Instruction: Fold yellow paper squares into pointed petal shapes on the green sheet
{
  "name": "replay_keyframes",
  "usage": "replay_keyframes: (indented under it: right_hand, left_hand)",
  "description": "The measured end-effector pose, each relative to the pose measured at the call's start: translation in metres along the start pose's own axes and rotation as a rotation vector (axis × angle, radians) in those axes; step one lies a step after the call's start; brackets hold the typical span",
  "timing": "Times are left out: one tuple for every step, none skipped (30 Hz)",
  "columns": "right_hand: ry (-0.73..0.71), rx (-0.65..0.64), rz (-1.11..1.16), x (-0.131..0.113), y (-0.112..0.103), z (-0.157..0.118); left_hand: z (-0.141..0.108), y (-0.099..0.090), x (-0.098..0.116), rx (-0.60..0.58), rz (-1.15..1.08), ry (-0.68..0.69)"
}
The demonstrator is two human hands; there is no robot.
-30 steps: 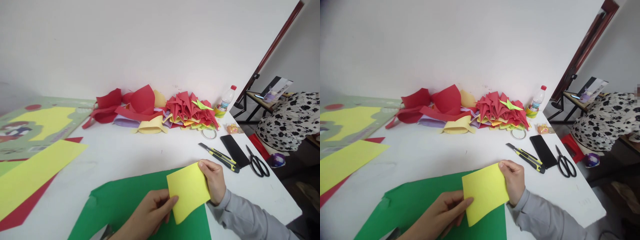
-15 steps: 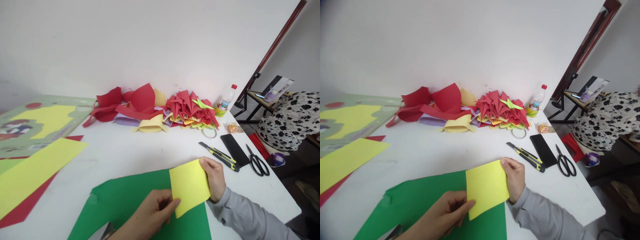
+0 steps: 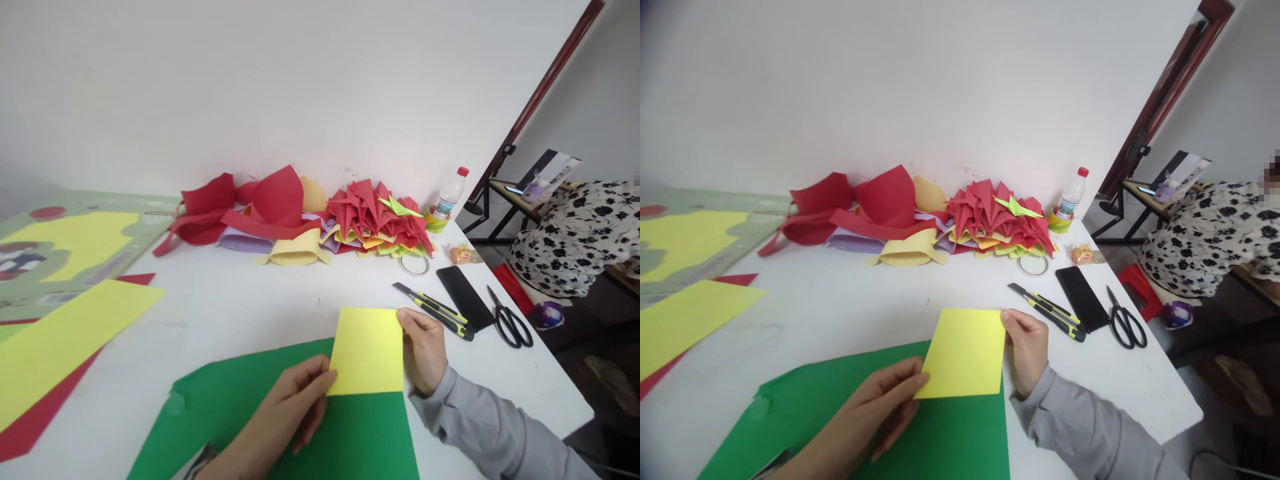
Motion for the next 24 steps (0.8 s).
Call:
replay_keyframes:
  right_hand:
    - [-0.005,0.012,-0.010,0.001,-0.001,0.001]
    - [-0.005,0.021,-0.017,0.003,-0.003,0.001]
    - [-0.003,0.029,-0.023,0.004,-0.004,0.001]
    - [-0.002,0.035,-0.031,0.005,-0.006,0.001]
    - [-0.003,0.041,-0.041,0.006,-0.007,0.001]
    - [-0.006,0.043,-0.049,0.006,-0.008,0.001]
    - [-0.008,0.043,-0.054,0.007,-0.008,0.001]
    - [-0.008,0.041,-0.054,0.007,-0.008,0.001]
    - [-0.005,0.040,-0.049,0.007,-0.008,0.001]
    - [0.002,0.039,-0.042,0.008,-0.008,0.001]
    - [0.009,0.038,-0.036,0.008,-0.008,0.001]
    - [0.015,0.038,-0.031,0.008,-0.008,0.001]
    - [0.021,0.038,-0.030,0.009,-0.008,0.001]
    - [0.025,0.037,-0.031,0.010,-0.007,0.001]
    - [0.028,0.036,-0.034,0.010,-0.007,0.001]
    - [0.032,0.034,-0.035,0.011,-0.007,0.001]
    - [0.037,0.032,-0.032,0.012,-0.007,0.001]
    - [0.043,0.032,-0.027,0.012,-0.008,0.001]
    - [0.050,0.031,-0.019,0.013,-0.007,0.001]
    - [0.059,0.032,-0.009,0.013,-0.007,0.001]
    - [0.068,0.034,0.002,0.013,-0.007,0.001]
    - [0.077,0.038,0.013,0.012,-0.006,0.001]
    - [0.088,0.040,0.026,0.011,-0.005,0.001]
    - [0.101,0.041,0.040,0.010,-0.004,0.000]
  left_hand:
    - [0.000,-0.001,-0.001,0.018,-0.013,-0.010]
    - [0.000,-0.001,-0.001,0.022,-0.009,-0.024]
    - [0.000,0.000,-0.001,0.020,0.006,-0.038]
    - [0.000,0.002,-0.001,0.011,0.026,-0.052]
    - [0.000,0.003,-0.002,0.006,0.044,-0.065]
    - [0.000,0.004,-0.002,0.003,0.059,-0.072]
    - [0.000,0.004,-0.002,0.000,0.073,-0.076]
    - [0.000,0.003,-0.002,0.002,0.086,-0.078]
    - [0.000,0.003,-0.003,0.004,0.101,-0.079]
    - [0.000,0.003,-0.003,0.006,0.117,-0.080]
    - [0.000,0.002,-0.004,0.011,0.134,-0.079]
    - [0.000,0.002,-0.003,0.019,0.154,-0.074]
    - [-0.001,0.002,-0.002,0.031,0.174,-0.066]
    - [-0.001,0.001,-0.001,0.045,0.192,-0.054]
    - [-0.002,0.001,0.001,0.058,0.204,-0.045]
    - [-0.002,0.001,0.002,0.069,0.211,-0.039]
    - [-0.002,0.002,0.003,0.073,0.211,-0.039]
    - [-0.002,0.002,0.002,0.070,0.205,-0.045]
    - [-0.002,0.003,0.002,0.063,0.194,-0.054]
    - [-0.002,0.003,0.001,0.052,0.180,-0.062]
    - [-0.001,0.004,0.001,0.042,0.165,-0.068]
    - [-0.001,0.004,0.000,0.030,0.148,-0.074]
    - [-0.001,0.004,-0.001,0.017,0.127,-0.081]
    - [0.000,0.005,-0.001,0.003,0.103,-0.086]
Point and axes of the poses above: each hand's wrist, its own z-axis towards the middle knuckle, its own y-axis out of the palm, x = y × z, the point moved 7 cm from there along z, towards the middle knuckle, and after that the axes turned 13 degrees about -y, right-handed, at the moved point
